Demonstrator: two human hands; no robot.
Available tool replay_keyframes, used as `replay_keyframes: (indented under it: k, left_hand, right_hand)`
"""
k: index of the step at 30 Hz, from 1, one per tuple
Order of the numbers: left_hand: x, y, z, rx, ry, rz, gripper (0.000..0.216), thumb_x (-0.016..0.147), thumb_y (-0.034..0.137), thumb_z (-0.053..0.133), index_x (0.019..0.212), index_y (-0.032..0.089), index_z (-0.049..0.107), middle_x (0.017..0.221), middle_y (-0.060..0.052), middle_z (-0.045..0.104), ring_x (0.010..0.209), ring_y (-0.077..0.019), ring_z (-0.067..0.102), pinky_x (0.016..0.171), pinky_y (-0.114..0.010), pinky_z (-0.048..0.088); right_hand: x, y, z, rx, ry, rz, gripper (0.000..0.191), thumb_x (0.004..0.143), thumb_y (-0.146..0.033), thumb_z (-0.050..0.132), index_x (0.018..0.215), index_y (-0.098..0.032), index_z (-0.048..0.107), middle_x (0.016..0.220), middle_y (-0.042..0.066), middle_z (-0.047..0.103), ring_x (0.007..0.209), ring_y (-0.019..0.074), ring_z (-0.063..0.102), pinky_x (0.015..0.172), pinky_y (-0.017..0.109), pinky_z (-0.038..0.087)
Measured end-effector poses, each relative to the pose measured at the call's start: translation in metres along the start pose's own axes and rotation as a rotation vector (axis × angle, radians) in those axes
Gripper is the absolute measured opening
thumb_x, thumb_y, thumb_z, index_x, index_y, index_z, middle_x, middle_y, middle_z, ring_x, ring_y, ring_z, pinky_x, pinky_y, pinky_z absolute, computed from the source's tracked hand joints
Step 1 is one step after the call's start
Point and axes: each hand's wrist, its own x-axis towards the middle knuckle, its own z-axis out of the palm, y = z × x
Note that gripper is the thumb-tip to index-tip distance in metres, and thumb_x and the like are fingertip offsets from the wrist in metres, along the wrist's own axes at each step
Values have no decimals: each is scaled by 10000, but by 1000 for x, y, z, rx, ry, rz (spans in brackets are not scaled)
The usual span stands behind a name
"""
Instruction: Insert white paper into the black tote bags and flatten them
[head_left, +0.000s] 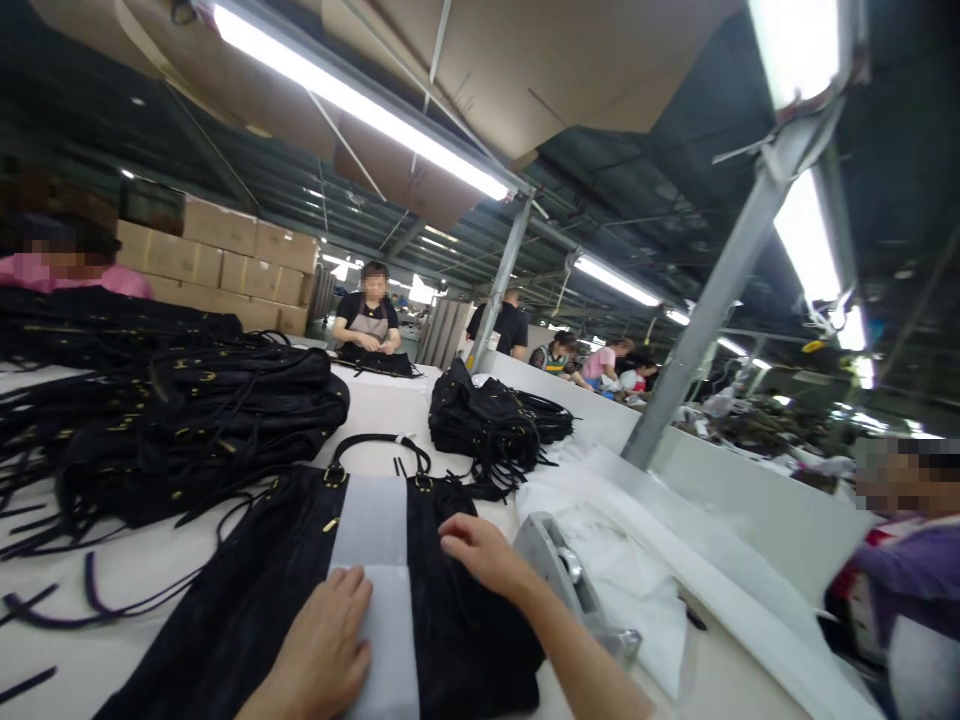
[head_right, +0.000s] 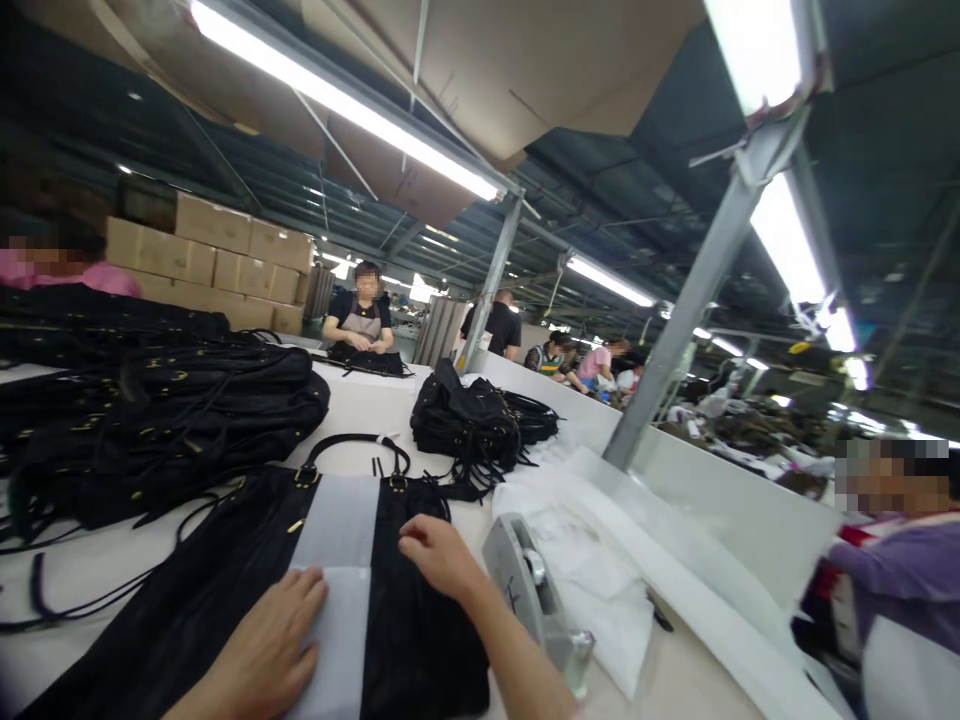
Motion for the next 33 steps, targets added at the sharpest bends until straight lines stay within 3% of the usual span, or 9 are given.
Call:
replay_keyframes:
  k: [4, 7, 10, 14, 18, 21, 24, 29, 33]
  left_hand:
    - [1, -5, -10, 24, 20, 26, 541, 834, 197, 483, 1361, 95, 542, 1463, -204, 446, 1358, -356, 406, 1144, -488, 311]
    - [3, -13, -8, 22, 35, 30, 517, 832, 240, 495, 1331, 136, 579, 1451, -195, 465, 1341, -335, 438, 1136, -460, 328]
    - [7, -24, 6, 16, 115, 59, 485, 831, 285, 499, 1290, 180, 619, 1419, -171, 508, 1295, -323, 494, 1134, -479, 323]
    - [13, -39, 30, 25, 213, 109, 468, 859, 368, 471, 1280, 233, 626, 1401, -139, 534, 1282, -316, 509, 1148, -527, 274]
    - [16, -45, 40, 22, 248, 128, 476, 866, 402, 458, 1278, 234, 629, 1388, -140, 548, 1287, -323, 505, 1139, -546, 283]
    - [14, -43, 35, 0, 257, 132, 462, 861, 403, 468, 1255, 241, 646, 1362, -136, 573, 1278, -337, 511, 1132, -570, 284]
    - [9, -38, 24, -20, 223, 134, 458, 859, 390, 475, 1249, 229, 651, 1353, -148, 575, 1261, -340, 528, 1131, -565, 292]
    - [6, -29, 11, -13, 199, 135, 453, 866, 346, 466, 1253, 195, 648, 1348, -170, 567, 1257, -330, 532, 1140, -547, 286]
    - [-2, -16, 1, -10, 135, 123, 456, 896, 279, 414, 1292, 169, 613, 1336, -160, 583, 1263, -307, 524, 1153, -564, 242]
  right_hand:
    - [-59, 34, -112, -111, 174, 167, 255, 823, -382, 498, 811, -190, 665, 822, 27, 664, 845, 201, 577, 805, 315, 422]
    - [-103, 63, -152, -120, 195, 394, 245, 762, -356, 513, 645, -170, 623, 689, 48, 650, 708, 191, 551, 680, 306, 400]
    - [-127, 80, -150, -36, 163, 559, 253, 769, -349, 492, 693, -161, 642, 761, 70, 705, 643, 151, 543, 584, 257, 361]
    - [-127, 86, -131, 64, 158, 671, 310, 810, -390, 454, 783, -154, 653, 771, 71, 708, 529, 102, 456, 491, 221, 260]
    - [-112, 84, -128, 107, 147, 679, 187, 700, -288, 545, 589, -147, 598, 569, 21, 588, 458, 80, 336, 453, 229, 171]
    - [-114, 79, -136, 125, 149, 654, 137, 601, -208, 562, 482, -158, 518, 471, -23, 453, 446, 69, 278, 448, 240, 127]
    - [-135, 76, -140, 155, 168, 654, 103, 585, -240, 555, 522, -169, 516, 482, -40, 409, 452, 69, 268, 450, 242, 109]
    - [-180, 90, -114, 209, 168, 759, 224, 599, -412, 526, 589, -195, 475, 540, -42, 372, 467, 73, 250, 455, 235, 114]
    - [-188, 106, -98, 187, 148, 771, 327, 570, -531, 511, 602, -211, 454, 601, -20, 381, 483, 79, 237, 475, 246, 118]
